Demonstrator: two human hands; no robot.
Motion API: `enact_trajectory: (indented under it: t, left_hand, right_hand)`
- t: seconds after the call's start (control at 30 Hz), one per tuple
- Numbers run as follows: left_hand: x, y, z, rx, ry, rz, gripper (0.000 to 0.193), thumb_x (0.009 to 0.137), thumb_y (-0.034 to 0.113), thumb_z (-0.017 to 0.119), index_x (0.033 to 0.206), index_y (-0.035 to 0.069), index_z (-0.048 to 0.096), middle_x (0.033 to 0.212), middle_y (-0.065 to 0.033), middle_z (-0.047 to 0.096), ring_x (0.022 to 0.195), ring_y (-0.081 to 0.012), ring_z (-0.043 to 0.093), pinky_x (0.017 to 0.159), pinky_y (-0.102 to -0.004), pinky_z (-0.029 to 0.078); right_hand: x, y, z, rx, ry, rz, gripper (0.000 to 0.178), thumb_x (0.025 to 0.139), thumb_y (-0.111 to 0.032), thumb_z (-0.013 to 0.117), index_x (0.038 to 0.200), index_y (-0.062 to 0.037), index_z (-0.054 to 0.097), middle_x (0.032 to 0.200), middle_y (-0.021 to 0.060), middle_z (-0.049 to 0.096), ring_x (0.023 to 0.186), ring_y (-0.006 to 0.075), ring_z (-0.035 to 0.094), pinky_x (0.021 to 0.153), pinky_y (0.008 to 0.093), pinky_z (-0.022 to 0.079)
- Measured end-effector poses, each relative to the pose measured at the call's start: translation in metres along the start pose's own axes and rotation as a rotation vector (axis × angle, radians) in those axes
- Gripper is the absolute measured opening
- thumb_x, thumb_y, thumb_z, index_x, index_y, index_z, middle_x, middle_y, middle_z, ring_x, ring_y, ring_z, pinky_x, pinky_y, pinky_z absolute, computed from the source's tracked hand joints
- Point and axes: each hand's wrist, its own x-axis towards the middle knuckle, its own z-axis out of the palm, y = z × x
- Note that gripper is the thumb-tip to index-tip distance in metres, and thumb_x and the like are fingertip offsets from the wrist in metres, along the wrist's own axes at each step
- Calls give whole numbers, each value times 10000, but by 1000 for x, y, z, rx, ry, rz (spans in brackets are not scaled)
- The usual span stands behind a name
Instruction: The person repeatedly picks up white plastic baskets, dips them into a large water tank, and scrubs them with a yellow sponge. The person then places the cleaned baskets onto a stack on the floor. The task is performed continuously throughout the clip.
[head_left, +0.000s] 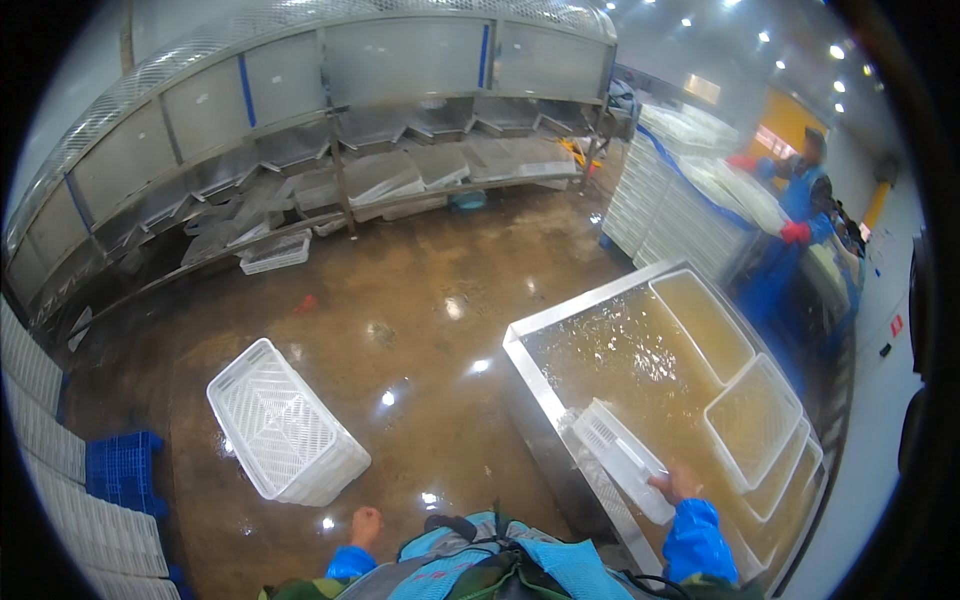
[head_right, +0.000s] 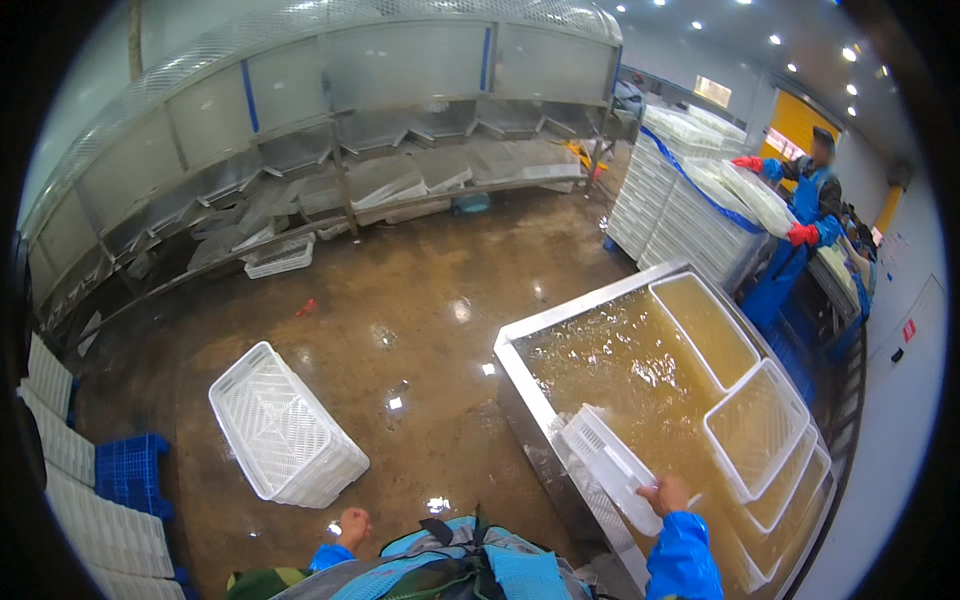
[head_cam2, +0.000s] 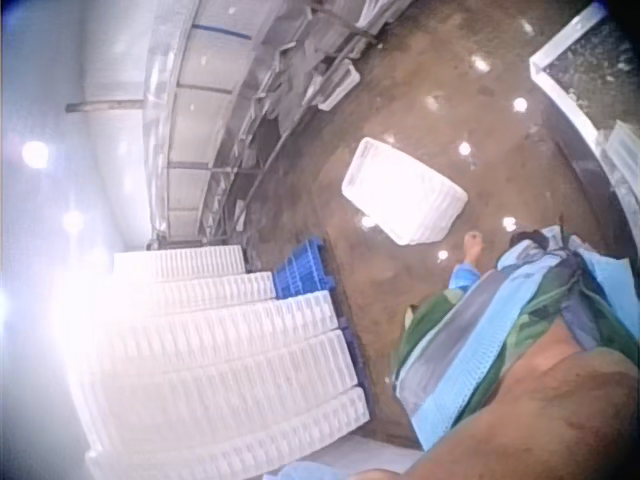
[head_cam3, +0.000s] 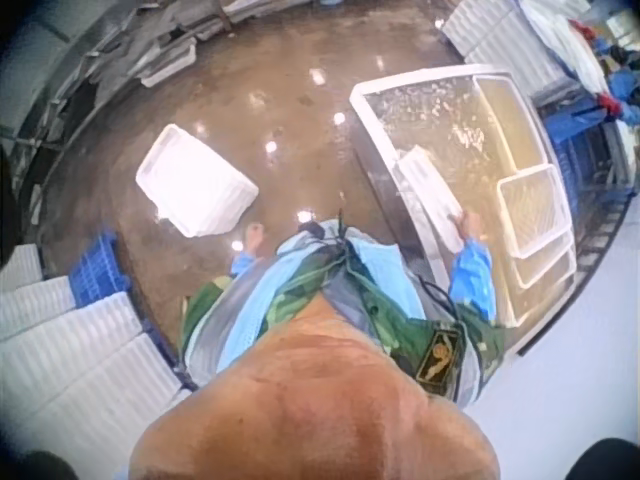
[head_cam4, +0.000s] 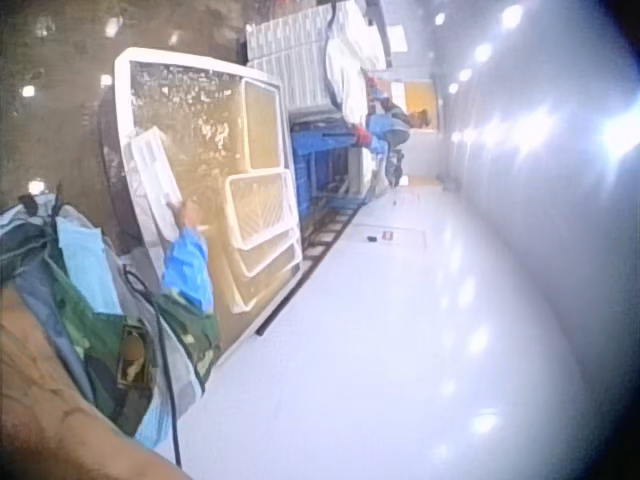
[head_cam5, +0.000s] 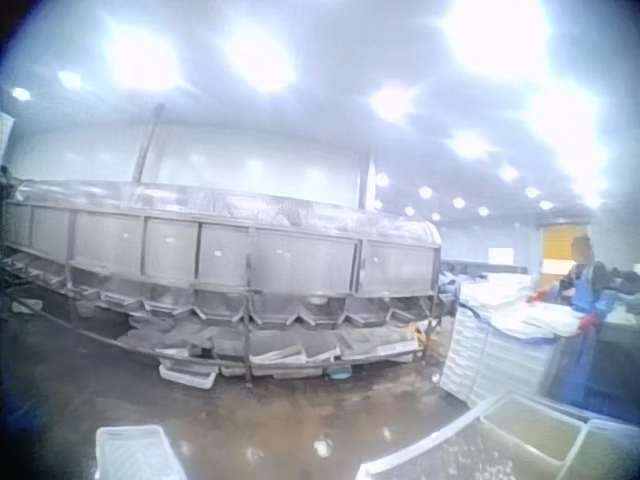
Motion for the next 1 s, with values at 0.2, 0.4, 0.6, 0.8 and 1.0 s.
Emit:
enact_trajectory:
  t: [0.2, 0.4, 0.6, 0.8, 1.0]
  left_hand:
    - [61, 101, 33, 192, -147, 155, 218, 832, 200, 597, 867, 1, 679, 770, -158, 692, 688, -266, 682, 645, -386, 532]
    - [81, 138, 114, 150, -372, 244, 204, 884, 175, 579, 949, -3, 655, 864, -153, 681, 738, -242, 679, 625, -351, 526]
    - [-13, 172, 139, 96, -571, -9, 150, 924, 153, 559, 995, 28, 604, 803, -88, 628, 650, -177, 640, 513, -288, 504]
    - [-15, 152, 127, 134, -513, -61, 140, 925, 169, 566, 971, 37, 577, 786, -77, 610, 608, -170, 617, 479, -293, 501]
    - [-73, 140, 91, 145, -362, -115, 112, 912, 131, 568, 918, 19, 578, 767, -67, 594, 619, -165, 604, 507, -279, 475]
  right_hand:
    - [-184, 86, -8, 110, -23, 360, 499, 637, -414, 837, 988, -97, 678, 930, 180, 673, 937, 373, 621, 862, 505, 440]
    - [-289, 225, 88, 209, 359, 960, 508, 845, -224, 655, 1298, -48, 506, 1287, 215, 547, 1170, 380, 526, 1002, 469, 414]
    - [-248, 171, 145, 1109, 649, 1348, 712, 816, -456, 709, 1140, 164, 573, 1049, 222, 655, 875, 280, 655, 741, 438, 522]
    - [-237, 229, 206, 1579, 664, 1372, 488, 739, -149, 757, 1085, 155, 600, 1023, 240, 658, 840, 337, 667, 727, 465, 542]
    - [-162, 238, 212, 1340, 404, 1485, 407, 694, -76, 705, 1045, 119, 640, 1000, 244, 671, 885, 346, 658, 757, 449, 533]
